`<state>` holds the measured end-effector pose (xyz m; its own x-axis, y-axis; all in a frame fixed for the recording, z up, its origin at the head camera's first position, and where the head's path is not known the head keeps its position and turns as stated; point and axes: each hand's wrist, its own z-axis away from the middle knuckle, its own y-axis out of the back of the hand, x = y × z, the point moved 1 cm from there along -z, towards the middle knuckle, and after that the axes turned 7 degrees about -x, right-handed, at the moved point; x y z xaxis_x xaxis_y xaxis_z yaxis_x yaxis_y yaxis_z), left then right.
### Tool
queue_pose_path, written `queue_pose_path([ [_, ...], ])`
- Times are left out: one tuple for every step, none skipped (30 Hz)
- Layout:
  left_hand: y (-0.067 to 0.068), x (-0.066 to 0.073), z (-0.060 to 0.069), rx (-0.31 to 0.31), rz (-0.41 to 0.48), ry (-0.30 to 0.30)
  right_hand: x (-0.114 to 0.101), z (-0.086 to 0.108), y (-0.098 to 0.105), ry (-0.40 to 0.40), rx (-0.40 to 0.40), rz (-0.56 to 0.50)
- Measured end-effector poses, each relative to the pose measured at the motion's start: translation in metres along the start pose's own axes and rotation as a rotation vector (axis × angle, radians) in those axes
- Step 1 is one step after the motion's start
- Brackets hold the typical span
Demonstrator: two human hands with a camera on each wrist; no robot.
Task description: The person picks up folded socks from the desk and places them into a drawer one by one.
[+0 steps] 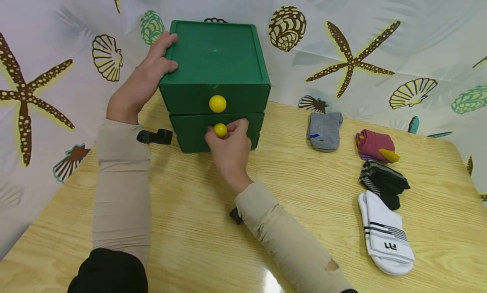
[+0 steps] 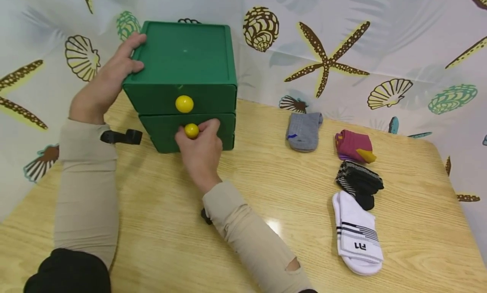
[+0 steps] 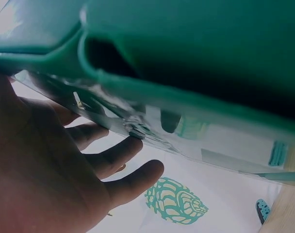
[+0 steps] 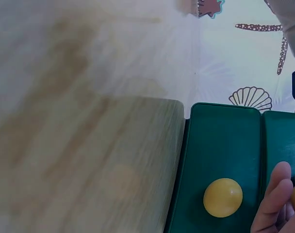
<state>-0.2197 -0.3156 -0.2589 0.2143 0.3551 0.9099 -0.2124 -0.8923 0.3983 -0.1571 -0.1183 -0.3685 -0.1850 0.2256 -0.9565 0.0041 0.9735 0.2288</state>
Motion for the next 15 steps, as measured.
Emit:
queue_pose_path([
  [0.000, 0.000, 0.000, -0.001, 0.001, 0.001, 0.000, 0.001, 0.001, 0.001, -0.001, 0.004],
  [0.000, 0.000, -0.001, -0.001, 0.001, 0.003, 0.000, 0.003, 0.002, 0.003, -0.003, 0.003],
  [-0.001, 0.000, -0.001, -0.002, 0.001, 0.003, 0.000, 0.004, 0.002, 0.004, -0.007, -0.002],
  [-0.001, 0.000, -0.001, -0.002, 0.001, 0.006, 0.000, 0.006, 0.003, 0.006, -0.009, -0.006],
  [-0.001, 0.000, -0.001, -0.004, 0.002, 0.008, 0.000, 0.007, 0.004, 0.006, -0.011, -0.008],
  [-0.001, 0.000, -0.002, -0.005, 0.000, 0.010, 0.000, 0.009, 0.005, 0.005, -0.013, -0.012],
  [-0.001, 0.000, -0.002, -0.006, -0.002, 0.011, 0.000, 0.011, 0.006, 0.002, -0.017, -0.017],
  [-0.001, 0.000, -0.002, -0.006, -0.005, 0.012, 0.000, 0.012, 0.006, 0.000, -0.020, -0.022],
  [0.000, -0.001, -0.002, -0.006, -0.009, 0.012, 0.000, 0.014, 0.007, -0.004, -0.024, -0.026],
  [0.000, -0.001, -0.002, -0.006, -0.011, 0.012, -0.001, 0.015, 0.008, -0.007, -0.028, -0.028],
  [0.000, -0.001, -0.002, -0.005, -0.014, 0.012, -0.001, 0.017, 0.008, -0.010, -0.033, -0.032],
  [0.000, -0.001, -0.002, -0.003, -0.018, 0.013, -0.001, 0.019, 0.009, -0.012, -0.038, -0.036],
  [0.000, -0.001, -0.002, -0.001, -0.019, 0.013, -0.001, 0.020, 0.010, -0.010, -0.043, -0.041],
  [0.000, 0.000, -0.002, 0.000, -0.020, 0.012, -0.002, 0.022, 0.011, -0.008, -0.048, -0.049],
  [0.000, 0.000, -0.002, 0.002, -0.018, 0.012, -0.002, 0.024, 0.011, -0.007, -0.054, -0.058],
])
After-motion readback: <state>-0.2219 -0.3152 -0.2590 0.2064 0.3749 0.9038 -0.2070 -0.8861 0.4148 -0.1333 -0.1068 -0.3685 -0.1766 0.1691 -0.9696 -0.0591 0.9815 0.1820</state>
